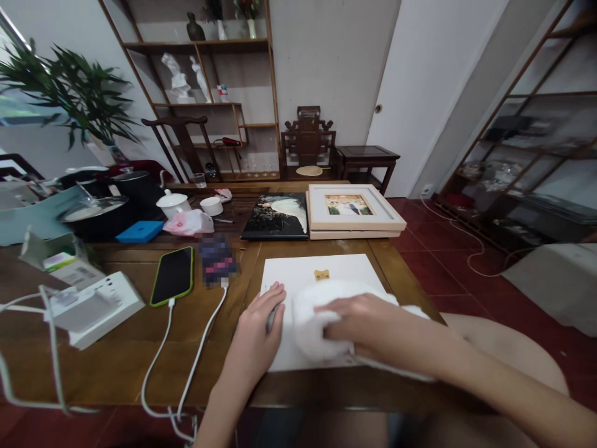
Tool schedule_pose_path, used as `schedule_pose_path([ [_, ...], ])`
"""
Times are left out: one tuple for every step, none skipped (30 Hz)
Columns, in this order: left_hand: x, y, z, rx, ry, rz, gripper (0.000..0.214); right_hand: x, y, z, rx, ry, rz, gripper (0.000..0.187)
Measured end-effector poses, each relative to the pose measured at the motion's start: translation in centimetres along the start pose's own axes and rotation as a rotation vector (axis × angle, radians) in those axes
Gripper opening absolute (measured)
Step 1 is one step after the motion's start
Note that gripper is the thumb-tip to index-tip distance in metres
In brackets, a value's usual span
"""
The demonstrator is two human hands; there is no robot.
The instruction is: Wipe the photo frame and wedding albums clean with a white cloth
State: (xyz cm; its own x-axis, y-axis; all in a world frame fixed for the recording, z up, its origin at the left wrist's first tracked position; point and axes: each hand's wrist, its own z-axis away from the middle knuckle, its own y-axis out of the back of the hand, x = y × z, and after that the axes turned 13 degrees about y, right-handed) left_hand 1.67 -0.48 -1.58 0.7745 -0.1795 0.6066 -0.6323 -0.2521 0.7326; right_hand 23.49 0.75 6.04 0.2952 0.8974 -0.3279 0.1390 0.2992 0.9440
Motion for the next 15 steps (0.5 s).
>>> schedule_pose_path([
  [0.0, 0.0, 0.0, 0.001, -0.003, 0.0, 0.027, 1.1, 0.4, -0.6, 0.015, 0.001, 0.061, 0.011],
  [-0.1, -0.1, 0.0, 0.004, -0.006, 0.001, 0.028, 2.2, 0.7, -1.3, 0.03, -0.002, 0.115, 0.01],
  [-0.1, -0.1, 0.0, 0.008, -0.009, 0.001, 0.028, 3.3, 1.0, -2.0, 0.046, -0.017, 0.151, 0.013],
  [-0.1, -0.2, -0.1, 0.011, -0.01, 0.001, 0.028, 4.3, 1.2, -2.7, 0.063, -0.039, 0.173, 0.017],
  [-0.2, -0.2, -0.1, 0.014, -0.012, 0.0, 0.028, 5.1, 1.4, -3.3, 0.08, -0.06, 0.186, 0.021],
  [-0.2, -0.2, -0.1, 0.016, -0.013, -0.002, 0.028, 5.7, 1.5, -3.8, 0.095, -0.075, 0.192, 0.023],
  [-0.3, -0.3, -0.1, 0.017, -0.014, -0.003, 0.028, 6.1, 1.6, -4.2, 0.102, -0.079, 0.194, 0.024],
  [-0.3, -0.3, 0.0, 0.018, -0.013, -0.004, 0.028, 6.1, 1.7, -4.4, 0.106, -0.076, 0.195, 0.024],
  [-0.3, -0.3, 0.0, 0.021, -0.014, -0.004, 0.028, 5.9, 1.6, -4.5, 0.101, -0.065, 0.194, 0.022],
  [-0.3, -0.3, 0.0, 0.022, -0.013, -0.002, 0.028, 5.5, 1.5, -4.4, 0.089, -0.05, 0.196, 0.02],
  [-0.3, -0.3, 0.0, 0.022, -0.013, -0.001, 0.028, 4.8, 1.3, -4.1, 0.07, -0.03, 0.2, 0.016],
  [-0.3, -0.3, 0.0, 0.019, -0.013, 0.001, 0.028, 3.9, 0.9, -3.7, 0.051, -0.01, 0.209, 0.012],
  [-0.3, -0.3, 0.0, 0.015, -0.014, 0.002, 0.028, 2.8, 0.3, -3.3, 0.033, 0.011, 0.221, 0.008],
  [-0.3, -0.2, 0.0, 0.011, -0.014, 0.003, 0.028, 1.7, -0.4, -2.8, 0.014, 0.034, 0.236, 0.008],
  [-0.2, -0.2, 0.0, 0.006, -0.012, 0.002, 0.028, 0.5, -1.2, -2.3, -0.004, 0.059, 0.25, 0.01],
])
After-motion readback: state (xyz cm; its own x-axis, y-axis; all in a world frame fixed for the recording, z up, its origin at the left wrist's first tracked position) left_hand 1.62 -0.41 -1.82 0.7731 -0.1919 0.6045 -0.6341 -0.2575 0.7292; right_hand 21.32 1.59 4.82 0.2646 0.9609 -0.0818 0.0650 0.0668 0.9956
